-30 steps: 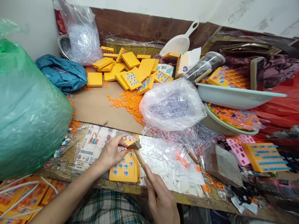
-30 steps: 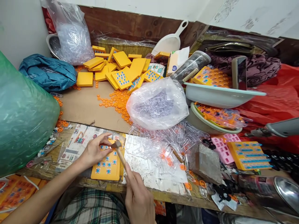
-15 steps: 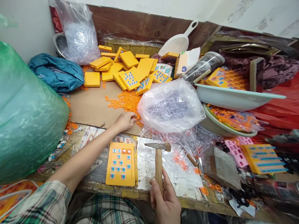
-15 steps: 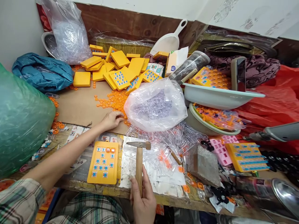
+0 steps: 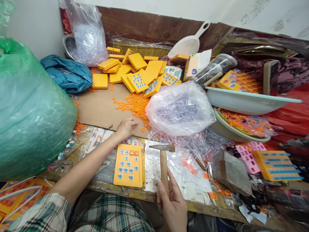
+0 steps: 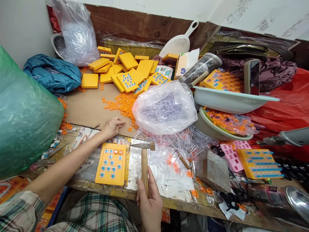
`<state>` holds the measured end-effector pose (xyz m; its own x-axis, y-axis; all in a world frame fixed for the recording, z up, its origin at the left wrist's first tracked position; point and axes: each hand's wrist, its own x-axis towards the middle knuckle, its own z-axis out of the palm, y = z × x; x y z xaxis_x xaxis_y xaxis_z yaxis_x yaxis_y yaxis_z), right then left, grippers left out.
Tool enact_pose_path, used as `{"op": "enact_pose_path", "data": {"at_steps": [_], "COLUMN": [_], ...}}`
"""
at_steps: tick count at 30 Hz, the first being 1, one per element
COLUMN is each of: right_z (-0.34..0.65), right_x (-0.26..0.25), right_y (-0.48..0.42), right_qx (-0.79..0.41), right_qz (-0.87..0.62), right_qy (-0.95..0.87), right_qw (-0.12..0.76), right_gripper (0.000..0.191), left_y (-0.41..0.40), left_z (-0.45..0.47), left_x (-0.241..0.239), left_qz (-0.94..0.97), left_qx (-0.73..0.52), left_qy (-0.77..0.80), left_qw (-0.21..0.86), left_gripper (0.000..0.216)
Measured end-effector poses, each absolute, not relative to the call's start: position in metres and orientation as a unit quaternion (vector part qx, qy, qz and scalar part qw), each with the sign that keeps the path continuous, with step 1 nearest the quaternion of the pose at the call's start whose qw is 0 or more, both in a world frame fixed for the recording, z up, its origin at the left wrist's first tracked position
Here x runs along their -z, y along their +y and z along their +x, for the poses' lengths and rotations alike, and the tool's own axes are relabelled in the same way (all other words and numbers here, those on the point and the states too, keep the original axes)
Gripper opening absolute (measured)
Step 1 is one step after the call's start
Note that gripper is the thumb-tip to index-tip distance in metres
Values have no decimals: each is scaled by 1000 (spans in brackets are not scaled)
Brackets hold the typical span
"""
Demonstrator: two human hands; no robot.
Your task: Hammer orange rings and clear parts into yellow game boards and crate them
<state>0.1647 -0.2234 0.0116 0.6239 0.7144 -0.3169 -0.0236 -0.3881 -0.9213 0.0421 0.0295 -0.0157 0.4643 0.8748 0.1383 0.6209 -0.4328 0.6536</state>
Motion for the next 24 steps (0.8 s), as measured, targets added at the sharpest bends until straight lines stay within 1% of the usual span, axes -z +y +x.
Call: {"op": "enact_pose_path", "data": {"at_steps": [3,7,11,14,16,19,21,24], "right_z": [161,161,164,166,166,165,163,162], "right_x": [-12,-9,-9,-8,-5,0,0,-3], "right_y": [-223,-222,-221,-227,-233,-239,-238,-233], "right_qx": [-357,-370,-385,-375,-334,-233,-193,-169], "right_qz": [-745,-737,-732,-742,-752,-723,-684,-650], "right_qy": [-233,-224,-229,-265,-322,-474,-567,-636], "right_qw": [513,520,513,488,469,445,417,380], "right_gripper": [67,71,73,69,60,44,43,53], "left_y": [32,39,39,20,-6,-49,-71,-81], "left_z": [34,32,34,25,12,-8,-16,-19], "left_x": [11,7,5,-1,-6,-9,-7,0], "left_qz": [793,788,796,795,792,789,786,779], "left_qx": [-237,-240,-248,-259,-272,-301,-315,-321], "left_qy": [489,497,474,462,451,418,408,418], "left_qw": [276,273,282,295,308,335,341,340], "left_gripper": [22,13,16,23,30,36,36,39]}}
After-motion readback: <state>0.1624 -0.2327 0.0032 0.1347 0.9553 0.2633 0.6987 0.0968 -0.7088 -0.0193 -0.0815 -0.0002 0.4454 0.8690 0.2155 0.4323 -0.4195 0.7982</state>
